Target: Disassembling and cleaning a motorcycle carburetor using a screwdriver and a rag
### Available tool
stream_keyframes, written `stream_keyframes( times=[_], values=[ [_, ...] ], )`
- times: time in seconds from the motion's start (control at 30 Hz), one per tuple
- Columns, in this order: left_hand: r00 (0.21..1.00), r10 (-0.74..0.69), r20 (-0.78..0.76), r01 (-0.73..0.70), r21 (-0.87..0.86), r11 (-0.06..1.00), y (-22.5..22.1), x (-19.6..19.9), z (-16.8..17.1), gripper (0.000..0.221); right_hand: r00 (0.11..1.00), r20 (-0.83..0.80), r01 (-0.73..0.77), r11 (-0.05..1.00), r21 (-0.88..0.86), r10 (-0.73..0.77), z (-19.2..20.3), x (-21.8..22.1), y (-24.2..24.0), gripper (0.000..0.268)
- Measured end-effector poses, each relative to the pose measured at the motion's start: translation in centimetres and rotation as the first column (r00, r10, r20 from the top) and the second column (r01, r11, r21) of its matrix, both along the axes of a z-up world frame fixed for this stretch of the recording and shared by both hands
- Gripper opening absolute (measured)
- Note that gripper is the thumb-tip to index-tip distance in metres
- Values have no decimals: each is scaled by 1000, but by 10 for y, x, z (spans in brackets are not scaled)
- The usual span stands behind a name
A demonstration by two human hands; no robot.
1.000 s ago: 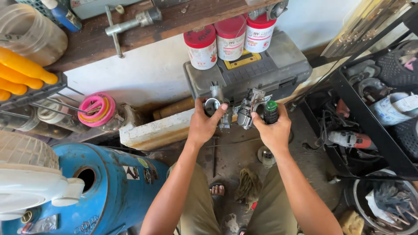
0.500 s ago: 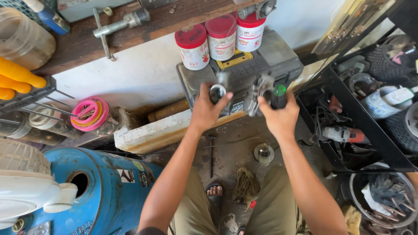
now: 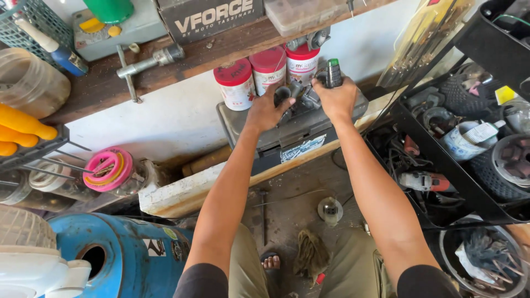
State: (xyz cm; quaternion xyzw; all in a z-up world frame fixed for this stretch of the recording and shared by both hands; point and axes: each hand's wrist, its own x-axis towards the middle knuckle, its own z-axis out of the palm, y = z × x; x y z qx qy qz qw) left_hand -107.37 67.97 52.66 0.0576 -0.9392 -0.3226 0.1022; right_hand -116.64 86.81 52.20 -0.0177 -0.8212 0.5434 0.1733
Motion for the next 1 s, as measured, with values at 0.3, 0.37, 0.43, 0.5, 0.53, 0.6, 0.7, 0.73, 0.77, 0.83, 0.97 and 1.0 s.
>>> stream_keyframes(
  times=[0.3, 0.37, 0.43, 0.5, 0.53, 0.6, 0.7, 0.73, 0.77, 0.83, 0.97, 1.0],
  values=[
    [924, 196, -329, -185, 65, 981, 9, -11, -30, 72, 992, 2, -127, 983, -135, 129, -29, -29, -13, 42],
    [916, 183, -358, -158, 96, 983, 3, -8, -38, 78, 990, 19, -134, 961, -242, 143, -27, -26, -12, 41],
    [905, 172, -389, -134, 123, 983, -4, -3, -42, 85, 986, 34, -141, 927, -349, 163, -16, -17, -13, 41],
    [949, 113, -295, -60, 182, 981, -10, 2, -46, 95, 988, 13, -127, 853, -506, 155, 0, -2, -13, 29],
    [950, 111, -293, -60, 180, 982, -7, 7, -42, 95, 988, 16, -125, 853, -507, 154, -7, -11, -15, 29],
    [938, 96, -332, -29, 202, 979, -1, 15, -33, 78, 988, 26, -121, 867, -483, 152, -21, -29, -17, 31],
    [891, 134, -433, -76, 148, 986, -8, -7, -62, 82, 990, 39, -99, 860, -500, 136, -27, -34, -29, 32],
    [890, 135, -435, -77, 148, 986, -8, -6, -62, 82, 990, 37, -101, 860, -500, 138, -28, -34, -29, 32],
    [906, 149, -396, -83, 181, 980, -8, -5, -61, 83, 990, 27, -108, 860, -499, 140, -29, -34, -29, 31],
    [920, 161, -357, -89, 211, 974, -10, -2, -59, 85, 990, 16, -116, 858, -500, 143, -31, -35, -29, 30],
    [933, 141, -330, -62, 240, 969, -10, 4, -57, 85, 990, 14, -115, 877, -466, 137, -31, -31, -22, 32],
    [939, 142, -314, -68, 237, 969, -11, 5, -56, 85, 991, 6, -118, 878, -464, 136, -28, -29, -22, 33]
  ],
)
